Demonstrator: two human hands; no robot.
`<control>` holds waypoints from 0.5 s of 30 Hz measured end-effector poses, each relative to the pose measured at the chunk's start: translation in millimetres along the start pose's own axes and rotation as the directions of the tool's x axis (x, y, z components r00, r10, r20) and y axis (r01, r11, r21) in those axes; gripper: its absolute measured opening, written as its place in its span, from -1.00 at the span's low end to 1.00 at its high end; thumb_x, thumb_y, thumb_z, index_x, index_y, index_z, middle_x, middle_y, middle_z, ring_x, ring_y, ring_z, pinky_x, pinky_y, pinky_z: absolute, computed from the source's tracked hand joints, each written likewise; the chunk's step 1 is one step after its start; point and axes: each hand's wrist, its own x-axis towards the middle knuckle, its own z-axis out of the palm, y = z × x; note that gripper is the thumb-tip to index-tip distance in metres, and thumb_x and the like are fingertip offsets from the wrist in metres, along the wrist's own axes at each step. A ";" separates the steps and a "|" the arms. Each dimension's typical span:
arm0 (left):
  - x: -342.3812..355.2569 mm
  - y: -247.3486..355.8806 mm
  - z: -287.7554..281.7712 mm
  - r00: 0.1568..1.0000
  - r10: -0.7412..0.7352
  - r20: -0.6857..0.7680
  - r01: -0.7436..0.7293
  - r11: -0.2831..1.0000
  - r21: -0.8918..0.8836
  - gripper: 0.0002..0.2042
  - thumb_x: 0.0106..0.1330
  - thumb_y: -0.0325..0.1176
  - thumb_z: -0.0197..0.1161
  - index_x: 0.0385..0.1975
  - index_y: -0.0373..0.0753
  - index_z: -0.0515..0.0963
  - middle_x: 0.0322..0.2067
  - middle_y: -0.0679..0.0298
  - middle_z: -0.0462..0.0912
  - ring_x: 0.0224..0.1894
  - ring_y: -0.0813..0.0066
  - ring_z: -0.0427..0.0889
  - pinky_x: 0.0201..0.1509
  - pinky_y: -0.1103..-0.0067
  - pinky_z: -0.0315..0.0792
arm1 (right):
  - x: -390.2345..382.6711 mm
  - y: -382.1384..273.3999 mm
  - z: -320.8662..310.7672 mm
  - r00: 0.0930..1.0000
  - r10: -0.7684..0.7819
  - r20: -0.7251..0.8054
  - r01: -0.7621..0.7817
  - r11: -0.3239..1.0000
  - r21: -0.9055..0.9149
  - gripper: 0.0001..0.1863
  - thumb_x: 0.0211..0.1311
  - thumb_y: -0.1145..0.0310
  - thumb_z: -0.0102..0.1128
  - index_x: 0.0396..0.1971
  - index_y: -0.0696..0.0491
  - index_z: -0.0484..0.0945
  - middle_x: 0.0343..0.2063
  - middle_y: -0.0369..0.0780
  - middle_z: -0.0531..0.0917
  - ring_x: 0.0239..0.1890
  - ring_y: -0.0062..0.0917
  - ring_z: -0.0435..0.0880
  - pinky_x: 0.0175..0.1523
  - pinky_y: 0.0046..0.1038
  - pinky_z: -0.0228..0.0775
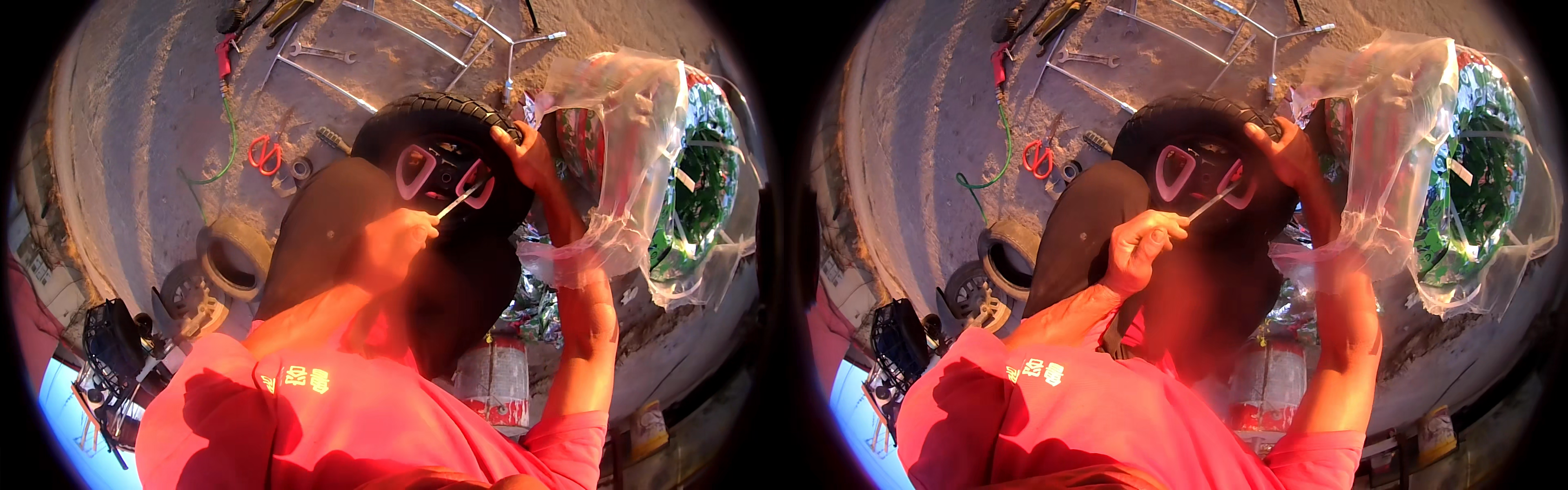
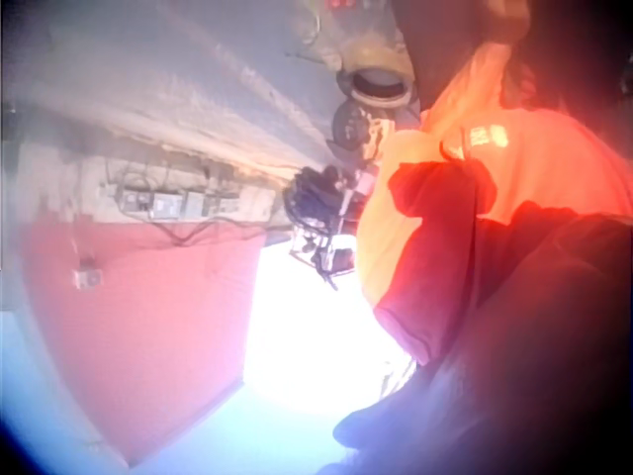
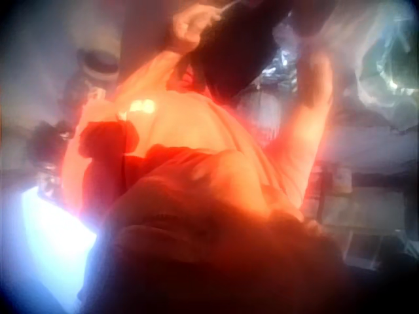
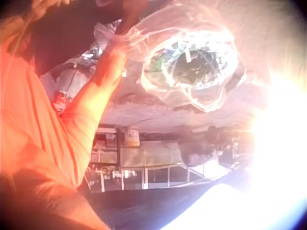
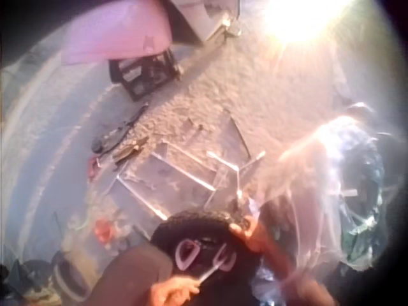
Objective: The person mounts a tire onto a rim by hand and uses a metal tool to pry the tire bead into place while holding the wheel.
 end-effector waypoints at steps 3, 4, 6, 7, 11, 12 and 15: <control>23.2 15.4 1.8 0.967 0.253 0.033 -0.251 0.966 -0.062 -0.47 0.59 -0.02 0.05 -0.51 -0.35 0.60 -0.51 0.20 0.67 -0.41 0.38 0.69 0.04 0.34 0.60 | 8.4 31.6 7.2 0.992 -0.065 -0.111 0.056 0.995 -0.081 -0.21 0.18 -0.33 0.27 -0.08 0.23 0.62 -0.26 0.00 0.73 -0.13 -0.26 0.71 0.02 -0.25 0.46; 30.3 25.4 2.4 0.955 0.293 0.039 -0.287 0.951 -0.114 -0.45 0.59 0.00 0.04 -0.56 -0.34 0.57 -0.57 0.22 0.64 -0.45 0.37 0.69 0.04 0.32 0.61 | 6.9 25.7 3.4 0.994 -0.055 -0.095 0.049 0.996 -0.071 -0.20 0.18 -0.34 0.27 -0.06 0.23 0.62 -0.24 0.00 0.73 -0.12 -0.25 0.71 0.04 -0.25 0.46; 36.6 45.9 4.1 0.963 0.246 0.109 -0.234 0.966 -0.109 -0.43 0.58 0.02 0.06 -0.64 -0.30 0.48 -0.64 0.25 0.55 -0.51 0.33 0.64 -0.12 0.36 0.60 | -1.2 4.4 -0.9 0.997 -0.044 -0.064 0.041 0.998 -0.044 -0.18 0.17 -0.34 0.27 -0.02 0.22 0.61 -0.22 0.01 0.73 -0.09 -0.23 0.72 0.07 -0.23 0.46; 36.7 50.5 3.0 0.956 0.235 0.175 -0.224 0.971 -0.081 -0.44 0.58 0.01 0.07 -0.64 -0.29 0.47 -0.64 0.25 0.55 -0.52 0.33 0.62 -0.17 0.38 0.59 | -3.4 0.4 -4.7 1.000 -0.016 -0.011 0.016 1.000 0.005 -0.16 0.17 -0.34 0.26 0.03 0.23 0.59 -0.18 0.02 0.73 -0.05 -0.20 0.71 0.10 -0.22 0.45; 62.6 78.6 22.9 0.838 0.443 0.318 -0.427 0.896 -0.123 -0.57 0.44 -0.14 0.30 -0.64 -0.24 0.42 -0.65 0.21 0.39 -0.61 0.23 0.45 -0.50 0.35 0.33 | 2.8 -13.9 2.2 0.997 0.043 0.066 -0.042 0.999 -0.017 -0.11 0.18 -0.36 0.24 0.11 0.24 0.56 -0.13 0.08 0.72 0.00 -0.15 0.71 0.13 -0.20 0.44; 73.7 93.7 37.2 0.780 0.536 0.324 -0.503 0.844 -0.185 -0.57 0.42 -0.13 0.31 -0.64 -0.22 0.39 -0.65 0.20 0.32 -0.65 0.19 0.38 -0.56 0.31 0.24 | 5.3 -1.8 -0.3 0.993 0.028 0.117 -0.032 0.999 0.037 -0.13 0.18 -0.35 0.24 0.09 0.24 0.57 -0.18 0.10 0.72 -0.03 -0.14 0.72 0.10 -0.18 0.45; 99.6 99.6 31.6 0.839 0.422 0.343 -0.434 0.900 -0.046 -0.53 0.40 -0.09 0.34 -0.67 -0.22 0.39 -0.68 0.18 0.32 -0.65 0.17 0.38 -0.56 0.29 0.25 | 11.3 7.6 0.0 0.997 -0.024 0.080 0.016 0.996 0.090 -0.21 0.19 -0.30 0.26 -0.03 0.24 0.61 -0.30 0.08 0.71 -0.14 -0.09 0.73 0.00 -0.15 0.47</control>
